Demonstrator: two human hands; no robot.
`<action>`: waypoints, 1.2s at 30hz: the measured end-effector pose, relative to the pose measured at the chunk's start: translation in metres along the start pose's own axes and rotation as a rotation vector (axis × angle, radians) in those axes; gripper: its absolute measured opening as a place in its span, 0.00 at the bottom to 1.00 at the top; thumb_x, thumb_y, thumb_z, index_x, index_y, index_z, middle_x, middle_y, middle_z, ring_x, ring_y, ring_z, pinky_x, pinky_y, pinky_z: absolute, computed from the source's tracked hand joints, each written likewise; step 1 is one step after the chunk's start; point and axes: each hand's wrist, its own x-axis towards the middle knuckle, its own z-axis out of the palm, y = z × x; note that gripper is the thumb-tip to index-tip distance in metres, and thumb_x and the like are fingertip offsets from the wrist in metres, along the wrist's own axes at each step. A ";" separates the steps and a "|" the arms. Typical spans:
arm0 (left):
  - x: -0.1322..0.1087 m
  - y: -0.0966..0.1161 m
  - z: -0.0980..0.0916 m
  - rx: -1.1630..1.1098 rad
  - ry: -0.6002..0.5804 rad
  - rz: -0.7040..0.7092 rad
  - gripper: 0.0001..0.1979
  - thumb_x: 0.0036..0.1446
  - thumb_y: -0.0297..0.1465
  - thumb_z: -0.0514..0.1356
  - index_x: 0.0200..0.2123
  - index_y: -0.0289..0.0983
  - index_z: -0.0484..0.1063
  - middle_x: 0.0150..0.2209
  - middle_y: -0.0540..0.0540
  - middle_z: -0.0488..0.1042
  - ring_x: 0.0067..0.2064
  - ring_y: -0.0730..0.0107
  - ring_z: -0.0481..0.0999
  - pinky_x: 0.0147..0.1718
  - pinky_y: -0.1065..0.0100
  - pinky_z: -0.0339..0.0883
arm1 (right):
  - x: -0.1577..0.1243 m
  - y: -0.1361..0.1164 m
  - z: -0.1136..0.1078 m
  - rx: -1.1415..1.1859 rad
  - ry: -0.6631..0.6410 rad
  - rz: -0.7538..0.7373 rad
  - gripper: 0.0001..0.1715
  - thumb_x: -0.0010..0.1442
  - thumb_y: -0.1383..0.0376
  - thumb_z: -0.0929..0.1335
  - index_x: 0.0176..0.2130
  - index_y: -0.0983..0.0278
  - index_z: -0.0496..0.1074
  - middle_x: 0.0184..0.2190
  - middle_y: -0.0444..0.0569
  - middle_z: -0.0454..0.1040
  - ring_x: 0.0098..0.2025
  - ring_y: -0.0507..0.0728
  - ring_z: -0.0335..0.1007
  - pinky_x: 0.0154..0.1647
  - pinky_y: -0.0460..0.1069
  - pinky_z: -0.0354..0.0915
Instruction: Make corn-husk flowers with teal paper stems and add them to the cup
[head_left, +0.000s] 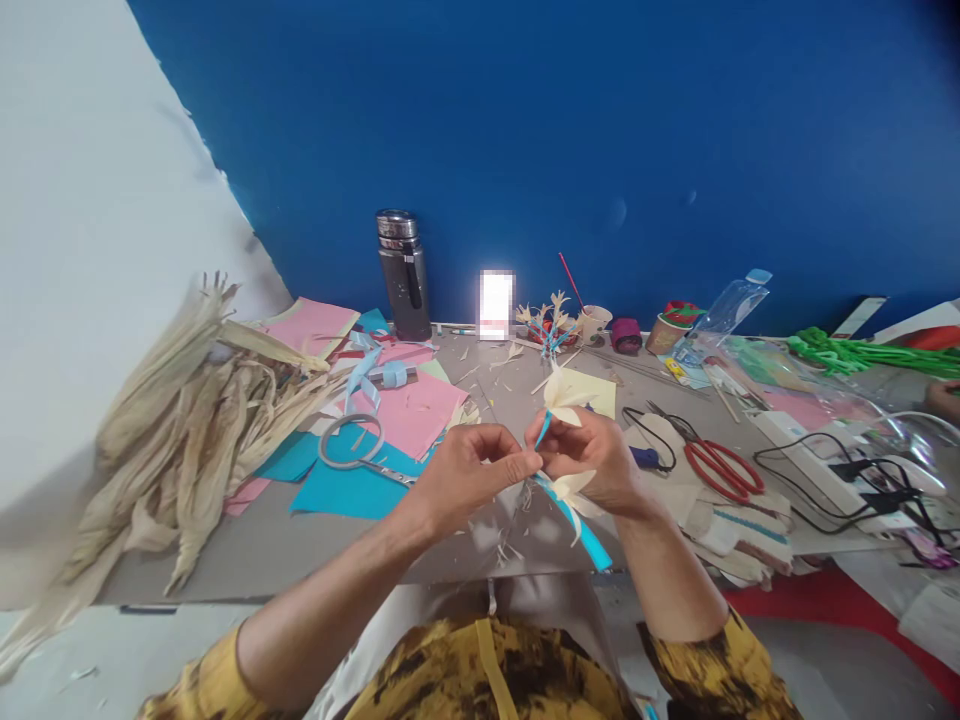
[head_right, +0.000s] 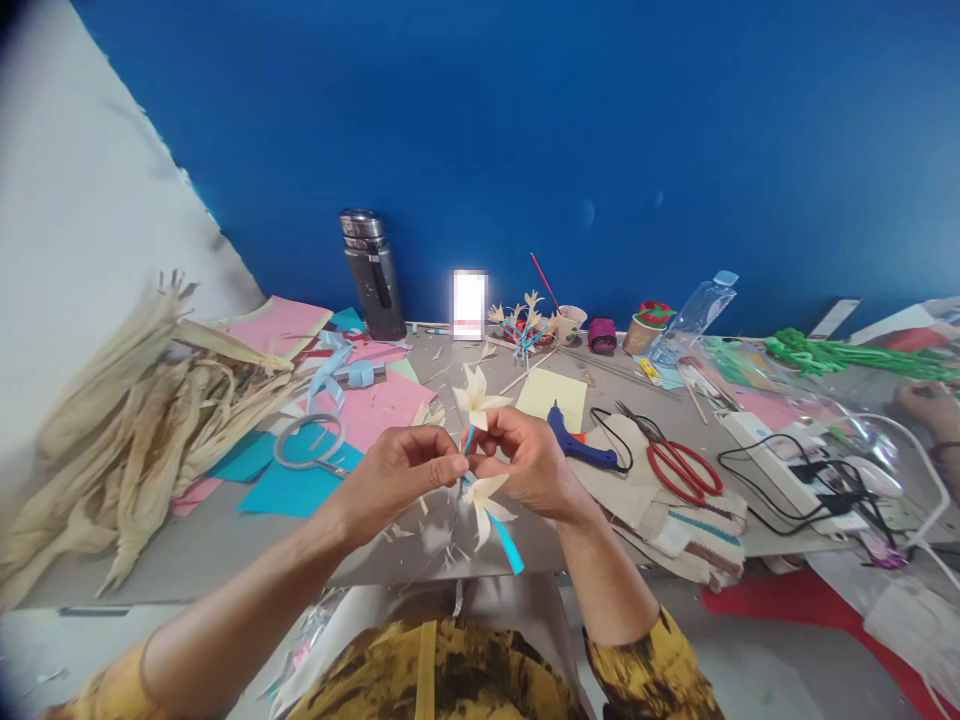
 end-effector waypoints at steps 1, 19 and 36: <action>0.002 0.002 -0.001 0.029 -0.030 -0.012 0.17 0.47 0.43 0.69 0.23 0.36 0.72 0.21 0.53 0.65 0.25 0.75 0.60 0.25 0.71 0.51 | 0.000 0.003 -0.002 -0.006 -0.016 0.003 0.09 0.48 0.70 0.74 0.33 0.64 0.74 0.27 0.44 0.70 0.28 0.50 0.60 0.28 0.45 0.60; 0.051 0.010 -0.029 -0.001 -0.633 -0.242 0.02 0.42 0.27 0.65 0.23 0.36 0.79 0.23 0.46 0.79 0.24 0.67 0.74 0.25 0.69 0.63 | 0.004 0.001 -0.011 0.030 -0.161 0.070 0.10 0.51 0.63 0.77 0.30 0.65 0.75 0.24 0.44 0.72 0.25 0.50 0.63 0.27 0.46 0.60; 0.057 -0.001 -0.035 -0.120 -0.728 -0.147 0.09 0.43 0.33 0.73 0.28 0.34 0.82 0.26 0.43 0.81 0.28 0.62 0.79 0.30 0.66 0.73 | 0.011 0.007 -0.009 0.281 -0.327 0.091 0.10 0.54 0.62 0.77 0.33 0.64 0.76 0.31 0.47 0.73 0.32 0.54 0.72 0.34 0.49 0.68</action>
